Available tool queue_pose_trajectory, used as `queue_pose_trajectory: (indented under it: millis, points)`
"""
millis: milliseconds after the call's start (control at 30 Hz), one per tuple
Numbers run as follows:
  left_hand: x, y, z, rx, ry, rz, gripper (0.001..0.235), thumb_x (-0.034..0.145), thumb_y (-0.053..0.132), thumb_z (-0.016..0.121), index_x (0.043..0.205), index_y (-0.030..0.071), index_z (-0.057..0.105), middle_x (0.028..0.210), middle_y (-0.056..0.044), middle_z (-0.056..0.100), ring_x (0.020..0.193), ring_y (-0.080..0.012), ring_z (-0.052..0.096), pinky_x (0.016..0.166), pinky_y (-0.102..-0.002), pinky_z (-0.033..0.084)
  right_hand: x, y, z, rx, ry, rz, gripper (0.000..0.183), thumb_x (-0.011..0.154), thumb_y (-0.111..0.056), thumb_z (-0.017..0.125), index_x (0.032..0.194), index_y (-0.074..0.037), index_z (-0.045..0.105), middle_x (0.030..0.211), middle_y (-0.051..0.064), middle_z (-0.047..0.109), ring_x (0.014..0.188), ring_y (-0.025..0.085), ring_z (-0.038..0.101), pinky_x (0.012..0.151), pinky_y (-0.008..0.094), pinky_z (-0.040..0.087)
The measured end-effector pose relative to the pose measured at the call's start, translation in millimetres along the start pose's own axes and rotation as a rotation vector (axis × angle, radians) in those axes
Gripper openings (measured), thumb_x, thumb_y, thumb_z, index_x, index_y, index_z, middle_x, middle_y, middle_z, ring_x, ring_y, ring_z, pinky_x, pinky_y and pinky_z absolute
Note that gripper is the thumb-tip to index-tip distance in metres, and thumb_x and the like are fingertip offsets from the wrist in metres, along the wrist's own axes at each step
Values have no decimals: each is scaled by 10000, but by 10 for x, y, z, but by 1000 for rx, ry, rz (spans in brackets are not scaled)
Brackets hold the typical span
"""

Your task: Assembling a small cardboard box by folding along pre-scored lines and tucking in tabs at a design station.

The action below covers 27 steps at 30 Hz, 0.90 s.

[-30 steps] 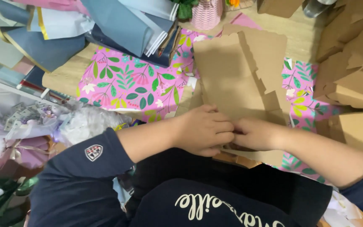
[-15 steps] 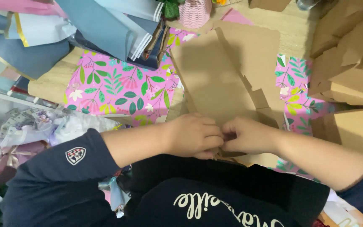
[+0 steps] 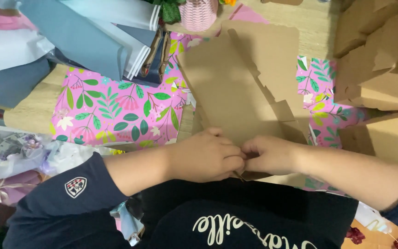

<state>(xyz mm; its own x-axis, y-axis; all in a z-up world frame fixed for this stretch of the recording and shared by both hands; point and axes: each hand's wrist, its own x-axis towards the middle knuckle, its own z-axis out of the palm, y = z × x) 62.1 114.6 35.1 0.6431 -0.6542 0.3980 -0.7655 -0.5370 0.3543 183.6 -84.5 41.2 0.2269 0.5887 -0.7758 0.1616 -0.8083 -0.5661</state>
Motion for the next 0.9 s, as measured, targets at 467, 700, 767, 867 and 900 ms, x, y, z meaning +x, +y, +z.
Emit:
queue_pose_trajectory:
  millis: [467,700,767,867,900]
  points:
    - [12,126,255,235,281,35,127,1055,191,582,951,139,632,892,-25,576,838,-221,581,791,-399,399,-72,-263,4,-324,-46,-24,250,801,-370,685,875,-170,817,779,21,793,846,232,771,761,374,592]
    - [-25,172,114,307,218,-14,88,1024,134,599,988,181,664,925,0,602,926,-206,591,925,-497,396,-410,-171,-300,-967,416,-289,323,876,-525,629,1035,-254,706,968,7,748,850,291,743,706,471,592]
    - [-55,175,64,356,165,-22,140,1004,105,608,1008,220,688,948,30,626,953,-180,596,971,-516,394,-585,-38,-517,-1006,663,-354,317,888,-544,622,1044,-279,697,1040,-20,725,806,289,733,613,479,598]
    - [-177,175,61,314,165,-79,224,961,50,590,1034,255,645,1189,2,652,1248,-225,596,1036,-630,356,-829,127,-811,-855,911,-123,301,993,-474,575,940,-221,730,1136,-66,777,927,226,748,713,436,574]
    - [-218,205,44,267,156,-109,185,954,80,633,1022,250,651,1235,-27,644,1264,-242,579,1040,-652,336,-812,284,-861,-672,936,-112,237,1009,-426,640,1005,-225,765,1014,-65,778,892,155,730,735,371,550]
